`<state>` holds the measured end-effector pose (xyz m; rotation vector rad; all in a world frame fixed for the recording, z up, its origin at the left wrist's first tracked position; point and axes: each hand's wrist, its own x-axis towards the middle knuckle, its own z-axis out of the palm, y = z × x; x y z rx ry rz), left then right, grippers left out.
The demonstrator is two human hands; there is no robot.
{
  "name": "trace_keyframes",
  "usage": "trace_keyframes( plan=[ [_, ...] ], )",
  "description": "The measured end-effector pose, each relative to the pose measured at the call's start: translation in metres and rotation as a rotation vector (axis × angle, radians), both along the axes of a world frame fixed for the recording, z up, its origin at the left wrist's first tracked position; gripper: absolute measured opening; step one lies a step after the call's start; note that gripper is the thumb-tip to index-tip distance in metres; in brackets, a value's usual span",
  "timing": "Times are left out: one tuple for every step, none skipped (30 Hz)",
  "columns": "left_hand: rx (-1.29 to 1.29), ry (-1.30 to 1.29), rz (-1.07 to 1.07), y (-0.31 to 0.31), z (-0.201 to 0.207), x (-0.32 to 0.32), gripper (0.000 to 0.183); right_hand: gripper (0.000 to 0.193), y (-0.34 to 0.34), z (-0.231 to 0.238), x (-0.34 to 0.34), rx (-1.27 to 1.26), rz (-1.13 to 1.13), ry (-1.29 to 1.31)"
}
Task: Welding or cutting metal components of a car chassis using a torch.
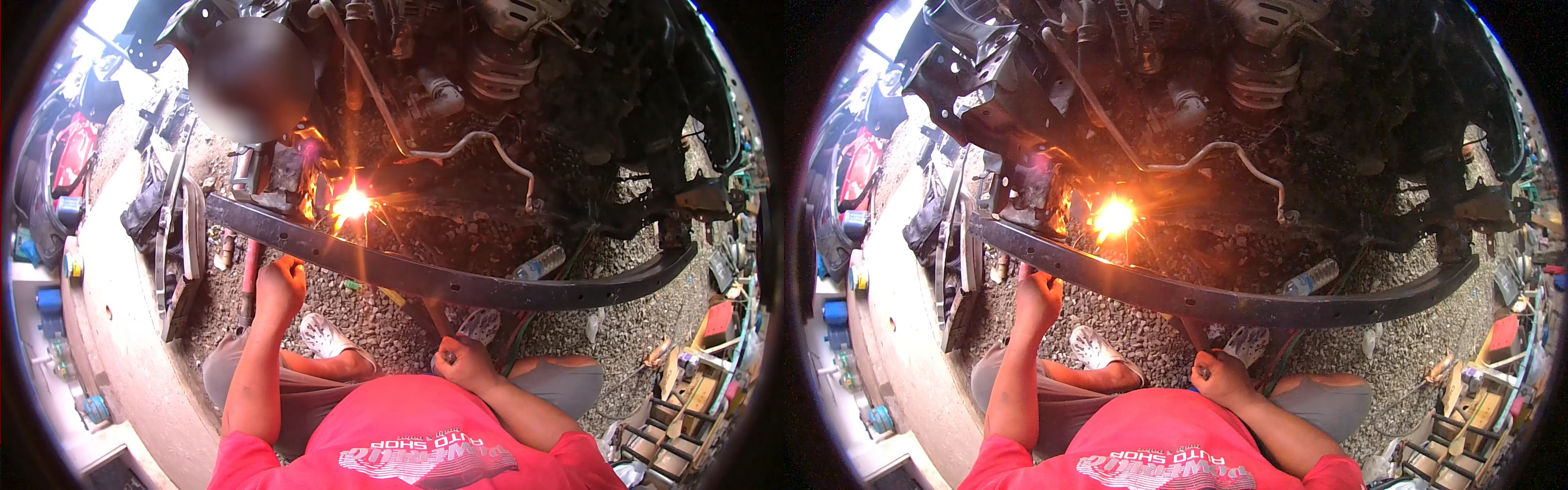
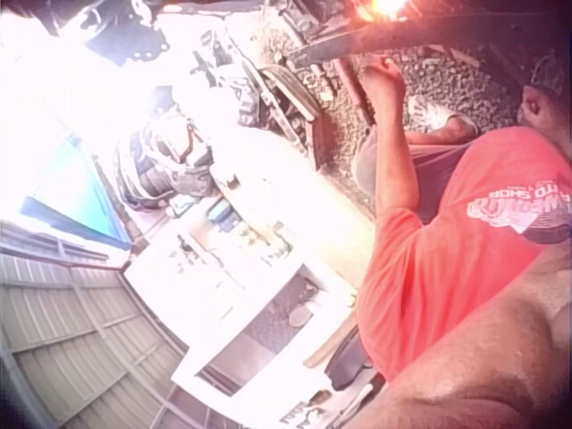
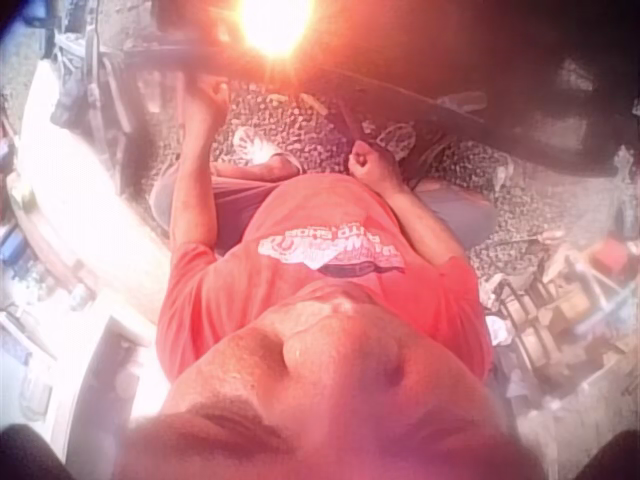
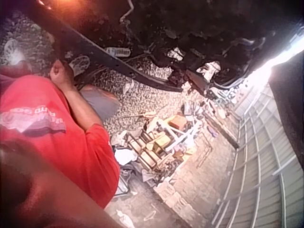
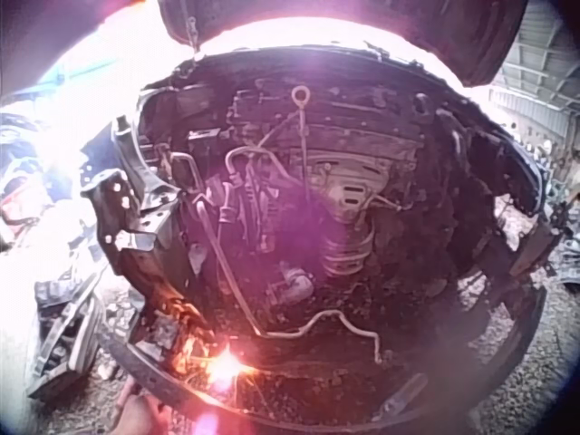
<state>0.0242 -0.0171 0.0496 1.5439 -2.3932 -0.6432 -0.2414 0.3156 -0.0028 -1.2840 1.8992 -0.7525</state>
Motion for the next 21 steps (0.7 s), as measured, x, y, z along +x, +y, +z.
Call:
trace_keyframes(
  plan=[
    [-0.011,0.005,-0.007,0.000,0.000,0.000,0.018,0.017,0.000,0.001,0.000,-0.001,0.000,0.000],
    [-0.023,0.010,-0.015,0.000,0.001,-0.001,0.018,0.016,-0.001,0.002,0.000,0.009,0.002,0.005],
    [-0.021,0.011,-0.017,0.000,0.006,-0.005,0.018,0.016,-0.001,0.003,-0.001,0.020,0.001,0.012],
    [0.081,-0.003,0.039,0.001,0.013,-0.011,0.020,0.016,-0.001,0.003,-0.001,0.021,-0.002,0.013],
    [0.184,-0.018,0.096,0.001,0.017,-0.015,0.023,0.016,-0.001,0.004,-0.001,0.029,-0.009,0.008],
    [0.183,-0.019,0.097,0.001,0.017,-0.014,0.023,0.016,-0.002,0.005,-0.001,0.034,-0.012,0.000],
    [0.179,-0.029,0.100,0.000,0.015,-0.012,0.022,0.016,-0.003,0.007,-0.001,0.033,-0.011,0.000],
    [0.175,-0.038,0.102,0.000,0.013,-0.010,0.022,0.016,-0.004,0.009,-0.002,0.037,-0.009,-0.007],
    [0.174,-0.038,0.102,-0.001,0.008,-0.007,0.022,0.016,-0.004,0.010,-0.001,0.041,-0.007,-0.013],
    [0.098,-0.044,0.056,-0.001,0.004,-0.003,0.020,0.016,-0.004,0.010,-0.001,0.040,-0.007,-0.014],
    [0.022,-0.050,0.011,-0.002,0.000,0.000,0.019,0.016,-0.004,0.009,-0.001,0.034,-0.010,-0.010],
    [0.022,-0.050,0.010,-0.002,-0.001,-0.001,0.019,0.015,-0.004,0.008,-0.001,0.029,-0.013,-0.005],
    [0.014,-0.057,0.002,-0.002,-0.002,-0.001,0.019,0.015,-0.003,0.008,-0.001,0.030,-0.014,-0.005],
    [0.005,-0.064,-0.005,-0.002,-0.002,-0.001,0.019,0.015,-0.003,0.008,-0.001,0.034,-0.014,-0.009],
    [0.005,-0.064,-0.006,-0.002,-0.002,-0.002,0.019,0.015,-0.003,0.008,-0.001,0.038,-0.014,-0.013],
    [0.020,-0.051,0.001,-0.002,-0.001,-0.003,0.019,0.015,-0.003,0.007,-0.001,0.038,-0.015,-0.013],
    [0.036,-0.038,0.009,-0.002,-0.001,-0.003,0.019,0.016,-0.002,0.005,-0.002,0.030,-0.009,-0.006],
    [0.035,-0.038,0.008,-0.002,-0.001,-0.003,0.019,0.016,-0.002,0.004,-0.002,0.021,-0.003,0.001],
    [0.022,-0.053,0.005,-0.002,-0.001,-0.003,0.019,0.016,-0.001,0.004,-0.002,0.021,-0.003,0.001],
    [0.008,-0.069,0.001,-0.002,-0.001,-0.003,0.019,0.016,-0.001,0.004,-0.002,0.026,0.000,0.002],
    [0.008,-0.069,0.000,-0.002,-0.002,-0.003,0.019,0.017,-0.001,0.003,-0.002,0.031,0.002,0.004]
  ],
)
